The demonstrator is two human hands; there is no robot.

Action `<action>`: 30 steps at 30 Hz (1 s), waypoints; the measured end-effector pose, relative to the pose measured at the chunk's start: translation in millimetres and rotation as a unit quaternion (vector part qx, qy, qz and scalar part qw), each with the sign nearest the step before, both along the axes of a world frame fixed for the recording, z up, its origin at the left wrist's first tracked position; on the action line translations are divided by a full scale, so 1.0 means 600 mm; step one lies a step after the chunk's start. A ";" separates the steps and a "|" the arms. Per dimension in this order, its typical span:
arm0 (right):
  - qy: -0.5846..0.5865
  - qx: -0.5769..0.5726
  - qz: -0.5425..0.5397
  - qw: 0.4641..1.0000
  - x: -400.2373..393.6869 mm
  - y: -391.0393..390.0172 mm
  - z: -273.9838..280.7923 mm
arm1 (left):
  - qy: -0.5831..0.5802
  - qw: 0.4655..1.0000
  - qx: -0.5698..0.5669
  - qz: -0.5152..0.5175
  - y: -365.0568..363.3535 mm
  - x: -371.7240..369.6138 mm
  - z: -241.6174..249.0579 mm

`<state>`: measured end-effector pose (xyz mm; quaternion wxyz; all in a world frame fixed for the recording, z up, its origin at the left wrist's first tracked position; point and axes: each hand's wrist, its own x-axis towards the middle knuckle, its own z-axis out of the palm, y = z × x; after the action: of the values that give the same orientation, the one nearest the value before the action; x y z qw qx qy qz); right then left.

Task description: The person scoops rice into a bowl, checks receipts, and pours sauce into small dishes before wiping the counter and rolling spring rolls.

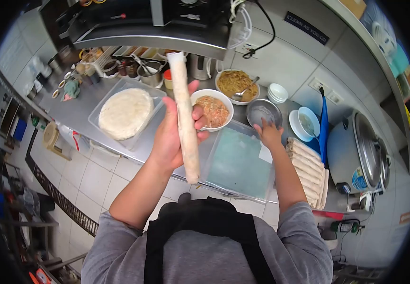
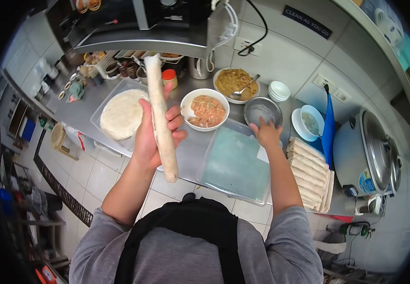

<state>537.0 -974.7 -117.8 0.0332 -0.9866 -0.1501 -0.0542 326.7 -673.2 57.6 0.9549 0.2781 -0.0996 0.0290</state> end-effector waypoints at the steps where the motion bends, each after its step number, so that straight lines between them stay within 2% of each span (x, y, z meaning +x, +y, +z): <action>1: 0.041 0.021 -0.016 0.999 0.002 -0.005 -0.007 | -0.010 0.996 -0.070 -0.047 0.002 0.003 -0.003; 3: 0.076 0.039 -0.030 0.996 0.016 -0.007 0.009 | -0.043 0.994 -0.074 -0.072 0.007 0.007 -0.011; 5: 0.150 0.267 -0.082 0.949 0.025 -0.017 0.029 | -0.028 0.981 -0.124 -0.149 0.005 0.010 -0.014; 6: 0.100 0.212 -0.075 0.969 0.028 -0.018 0.015 | -0.024 0.980 -0.123 -0.157 0.003 0.011 -0.010; 7: 0.098 0.209 -0.076 0.970 0.024 -0.015 -0.007 | -0.027 0.979 -0.126 -0.158 -0.003 0.012 -0.009; 9: 0.030 0.006 0.000 1.000 0.010 -0.006 -0.042 | -0.029 0.982 -0.099 -0.160 -0.012 0.019 -0.005; 11: 0.043 0.003 0.015 0.999 0.000 -0.006 -0.010 | -0.043 0.980 -0.090 -0.174 -0.015 0.023 -0.004; 13: 0.119 0.240 -0.062 0.962 0.003 -0.003 0.033 | -0.034 0.984 -0.072 -0.158 -0.020 0.022 -0.005; 14: 0.119 0.238 -0.063 0.962 -0.004 0.000 0.055 | -0.034 0.984 -0.073 -0.160 -0.025 0.021 -0.002; 15: 0.184 0.528 -0.077 0.825 -0.016 0.006 0.077 | -0.004 0.994 0.015 -0.106 -0.031 0.018 0.004; 16: 0.228 0.761 -0.084 0.601 -0.034 0.013 0.101 | 0.027 0.993 0.103 -0.052 -0.037 0.017 0.006; 17: 0.259 0.815 -0.038 0.517 -0.061 0.023 0.136 | 0.030 0.993 0.101 -0.055 -0.039 0.019 0.002; 18: 0.285 0.859 0.009 0.426 -0.090 0.039 0.175 | 0.023 0.995 0.044 -0.090 -0.041 0.024 0.001; 19: 0.317 0.852 0.079 0.409 -0.119 0.052 0.205 | 0.016 0.992 -0.012 -0.124 -0.042 0.029 0.000; 20: 0.346 0.841 0.149 0.389 -0.153 0.067 0.232 | 0.019 0.992 -0.013 -0.128 -0.046 0.032 -0.002; 22: 0.306 0.752 0.281 0.512 -0.227 0.112 0.286 | 0.017 0.988 -0.052 -0.147 -0.055 0.038 -0.004; 24: 0.134 0.600 0.328 0.717 -0.287 0.153 0.306 | 0.035 0.988 -0.024 -0.150 -0.061 0.040 -0.001; 25: 0.132 0.602 0.322 0.719 -0.291 0.146 0.311 | 0.048 0.988 0.003 -0.146 -0.065 0.040 0.002; 26: -0.017 0.396 0.396 0.828 -0.291 0.137 0.315 | 0.049 0.987 0.003 -0.152 -0.070 0.038 0.010; 27: -0.161 0.155 0.440 0.870 -0.288 0.129 0.318 | 0.083 0.987 0.021 -0.140 -0.077 0.035 0.021; 28: -0.221 0.121 0.449 0.857 -0.279 0.124 0.318 | 0.116 0.985 0.039 -0.125 -0.081 0.034 0.026; 29: -0.219 0.120 0.447 0.859 -0.267 0.119 0.325 | 0.117 0.984 0.037 -0.128 -0.079 0.038 0.016; 30: -0.241 0.104 0.415 0.871 -0.255 0.113 0.335 | 0.043 0.977 -0.004 -0.210 -0.074 0.046 0.001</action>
<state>384.2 -906.9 83.2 0.1180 -0.7808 -0.5423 -0.2869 354.3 -717.4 58.2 0.9444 0.2480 -0.1142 -0.1834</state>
